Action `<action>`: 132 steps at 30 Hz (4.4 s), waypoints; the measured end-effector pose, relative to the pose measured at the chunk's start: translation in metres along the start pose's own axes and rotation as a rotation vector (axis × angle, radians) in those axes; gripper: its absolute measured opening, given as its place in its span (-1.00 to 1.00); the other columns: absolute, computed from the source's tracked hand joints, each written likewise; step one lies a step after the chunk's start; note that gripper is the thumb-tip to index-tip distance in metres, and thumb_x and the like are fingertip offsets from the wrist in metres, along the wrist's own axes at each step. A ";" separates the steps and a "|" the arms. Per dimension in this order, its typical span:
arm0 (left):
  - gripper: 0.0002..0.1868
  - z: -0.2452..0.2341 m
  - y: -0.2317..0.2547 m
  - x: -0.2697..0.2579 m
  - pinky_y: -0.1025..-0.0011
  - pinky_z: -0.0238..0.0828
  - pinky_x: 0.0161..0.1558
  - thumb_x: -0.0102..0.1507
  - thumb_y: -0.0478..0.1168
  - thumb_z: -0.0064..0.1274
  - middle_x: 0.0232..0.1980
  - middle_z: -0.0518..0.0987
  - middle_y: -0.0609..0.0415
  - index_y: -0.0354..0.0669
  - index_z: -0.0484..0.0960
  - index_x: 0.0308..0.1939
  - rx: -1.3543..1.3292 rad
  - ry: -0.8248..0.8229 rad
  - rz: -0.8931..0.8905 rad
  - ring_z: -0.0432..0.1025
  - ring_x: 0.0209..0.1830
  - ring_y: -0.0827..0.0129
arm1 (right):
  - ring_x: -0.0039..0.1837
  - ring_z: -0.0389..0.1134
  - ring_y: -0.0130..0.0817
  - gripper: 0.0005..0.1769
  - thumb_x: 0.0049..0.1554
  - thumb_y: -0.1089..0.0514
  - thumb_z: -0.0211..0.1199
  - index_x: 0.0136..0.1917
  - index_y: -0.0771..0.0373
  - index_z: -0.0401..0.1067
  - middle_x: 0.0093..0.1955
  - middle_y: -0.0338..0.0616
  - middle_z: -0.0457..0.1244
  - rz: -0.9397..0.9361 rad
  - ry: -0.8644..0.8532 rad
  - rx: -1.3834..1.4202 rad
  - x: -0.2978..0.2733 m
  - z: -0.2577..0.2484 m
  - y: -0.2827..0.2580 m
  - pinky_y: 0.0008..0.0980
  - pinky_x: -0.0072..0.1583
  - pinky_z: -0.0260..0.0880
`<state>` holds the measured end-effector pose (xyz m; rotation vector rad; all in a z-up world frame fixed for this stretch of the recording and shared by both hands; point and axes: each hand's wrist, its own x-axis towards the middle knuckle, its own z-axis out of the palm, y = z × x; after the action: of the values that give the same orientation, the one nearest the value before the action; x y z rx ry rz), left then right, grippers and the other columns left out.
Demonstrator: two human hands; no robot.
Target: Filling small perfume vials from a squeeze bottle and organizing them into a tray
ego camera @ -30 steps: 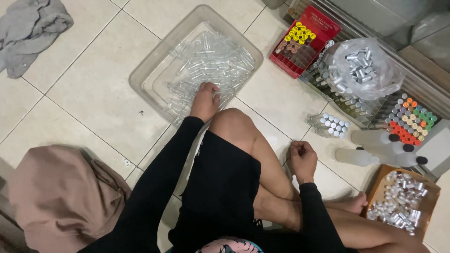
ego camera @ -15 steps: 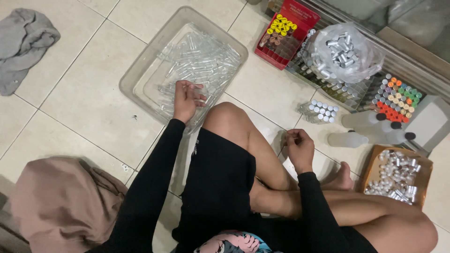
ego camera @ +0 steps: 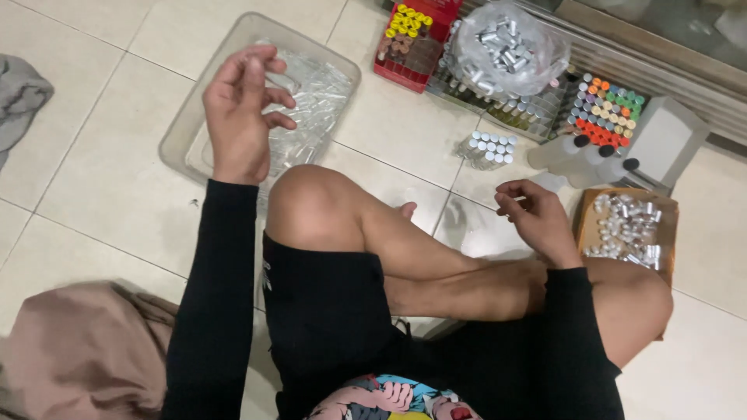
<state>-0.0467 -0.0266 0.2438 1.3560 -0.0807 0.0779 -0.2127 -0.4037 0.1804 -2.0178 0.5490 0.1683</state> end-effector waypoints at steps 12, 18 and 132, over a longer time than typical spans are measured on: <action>-0.75 0.185 -0.022 -0.012 0.43 0.70 -0.61 0.41 0.02 -0.16 0.15 0.44 0.03 -0.02 0.46 -0.01 0.091 -0.785 -0.037 0.56 0.22 0.10 | -0.18 0.32 -0.23 -0.59 -0.02 -0.07 0.56 -0.14 0.17 0.42 -0.24 -0.12 0.33 0.323 0.102 -0.421 0.036 -0.089 0.054 -0.22 -0.12 0.25; -0.83 0.211 -0.092 -0.032 0.09 0.75 -0.45 0.44 -0.27 -0.13 -0.05 0.48 -0.02 -0.16 0.53 0.05 0.008 -0.840 -0.247 0.59 -0.09 0.16 | 0.46 0.22 0.23 0.06 -0.10 -0.07 0.55 0.55 0.09 0.10 0.42 0.22 0.21 0.327 0.024 -0.261 0.045 -0.073 0.051 0.11 0.43 0.22; -0.69 0.245 -0.170 -0.050 0.30 0.66 -0.11 0.36 -0.31 0.12 0.13 0.64 -0.19 -0.28 0.60 0.19 0.028 -0.721 -0.011 0.51 0.07 0.17 | 0.50 0.02 0.37 -0.34 -0.05 0.38 0.40 0.31 0.05 0.41 0.48 0.09 0.00 -0.550 0.608 -0.206 0.053 -0.050 -0.001 0.28 0.45 0.02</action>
<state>-0.0822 -0.3025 0.1250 1.3563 -0.6784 -0.4252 -0.1705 -0.4629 0.1874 -2.3391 0.3271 -0.7685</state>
